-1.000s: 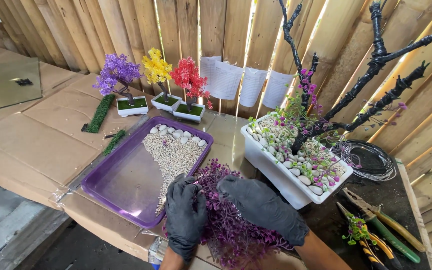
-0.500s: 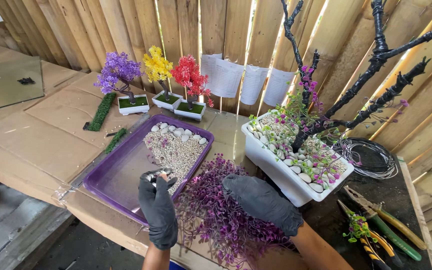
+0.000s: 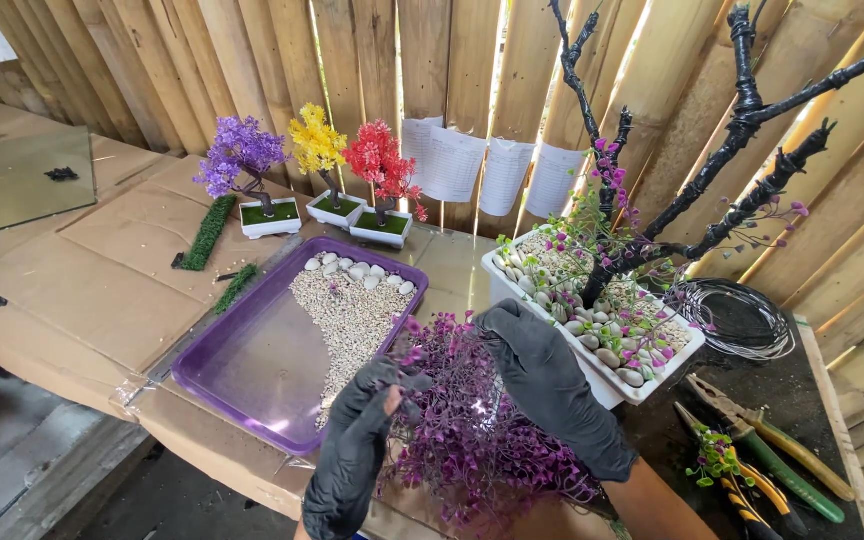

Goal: Attaching small purple artificial flower clusters to a black decorative branch structure in a pot

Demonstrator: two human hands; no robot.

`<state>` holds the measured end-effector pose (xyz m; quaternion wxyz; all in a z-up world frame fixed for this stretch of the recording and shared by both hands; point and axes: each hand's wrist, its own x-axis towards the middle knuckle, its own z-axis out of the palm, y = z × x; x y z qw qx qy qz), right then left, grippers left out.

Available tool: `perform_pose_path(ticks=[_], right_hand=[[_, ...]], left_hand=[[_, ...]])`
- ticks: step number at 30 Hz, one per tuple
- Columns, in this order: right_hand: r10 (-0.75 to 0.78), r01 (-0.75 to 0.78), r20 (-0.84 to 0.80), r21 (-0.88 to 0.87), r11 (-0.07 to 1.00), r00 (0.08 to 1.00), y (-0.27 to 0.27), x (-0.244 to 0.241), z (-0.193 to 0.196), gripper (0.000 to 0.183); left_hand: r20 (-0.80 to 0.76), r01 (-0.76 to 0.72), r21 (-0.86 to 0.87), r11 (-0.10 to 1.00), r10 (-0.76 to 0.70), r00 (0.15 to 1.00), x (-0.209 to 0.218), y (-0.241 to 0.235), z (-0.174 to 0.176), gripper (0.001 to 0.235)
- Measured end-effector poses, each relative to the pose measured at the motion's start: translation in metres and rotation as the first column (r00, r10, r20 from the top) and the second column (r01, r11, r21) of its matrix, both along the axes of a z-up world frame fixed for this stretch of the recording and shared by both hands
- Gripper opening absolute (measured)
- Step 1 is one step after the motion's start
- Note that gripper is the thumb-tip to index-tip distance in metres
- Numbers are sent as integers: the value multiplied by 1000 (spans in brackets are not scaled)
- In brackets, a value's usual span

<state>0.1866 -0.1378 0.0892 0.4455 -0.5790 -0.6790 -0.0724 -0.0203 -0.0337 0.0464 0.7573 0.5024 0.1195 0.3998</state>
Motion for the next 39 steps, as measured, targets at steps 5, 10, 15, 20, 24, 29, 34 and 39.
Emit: perform_pose_path(ticks=[5, 10, 15, 20, 24, 29, 34, 39], right_hand=[[-67, 61, 48, 117, 991, 997, -4, -2, -19, 34], [-158, 157, 5, 89, 984, 987, -7, -9, 1, 28], [-322, 302, 44, 243, 922, 946, -14, -10, 14, 18], [-403, 373, 30, 320, 871, 915, -30, -13, 27, 18], [-405, 389, -16, 318, 865, 914, -38, -15, 44, 16], [-448, 428, -23, 347, 835, 894, -46, -16, 53, 14], [-402, 397, -56, 336, 854, 914, -50, -27, 58, 20], [-375, 414, -185, 270, 869, 908, -48, -23, 43, 17]], left_hand=[[-152, 258, -73, 963, -267, 952, 1, -22, 17, 12], [23, 504, -205, 839, -510, 860, 12, -22, -2, 14], [-94, 460, -18, 888, -460, 883, 12, -20, -11, 18], [-1, 234, -5, 972, -234, 972, 12, -12, -34, 14], [157, 89, -69, 994, -77, 985, 17, 2, -42, 24], [241, 70, -163, 984, -29, 970, 25, 9, -55, 17], [233, 71, -114, 991, -43, 972, 33, -2, -56, 14], [340, 95, 70, 993, -113, 934, 39, -23, -14, 13]])
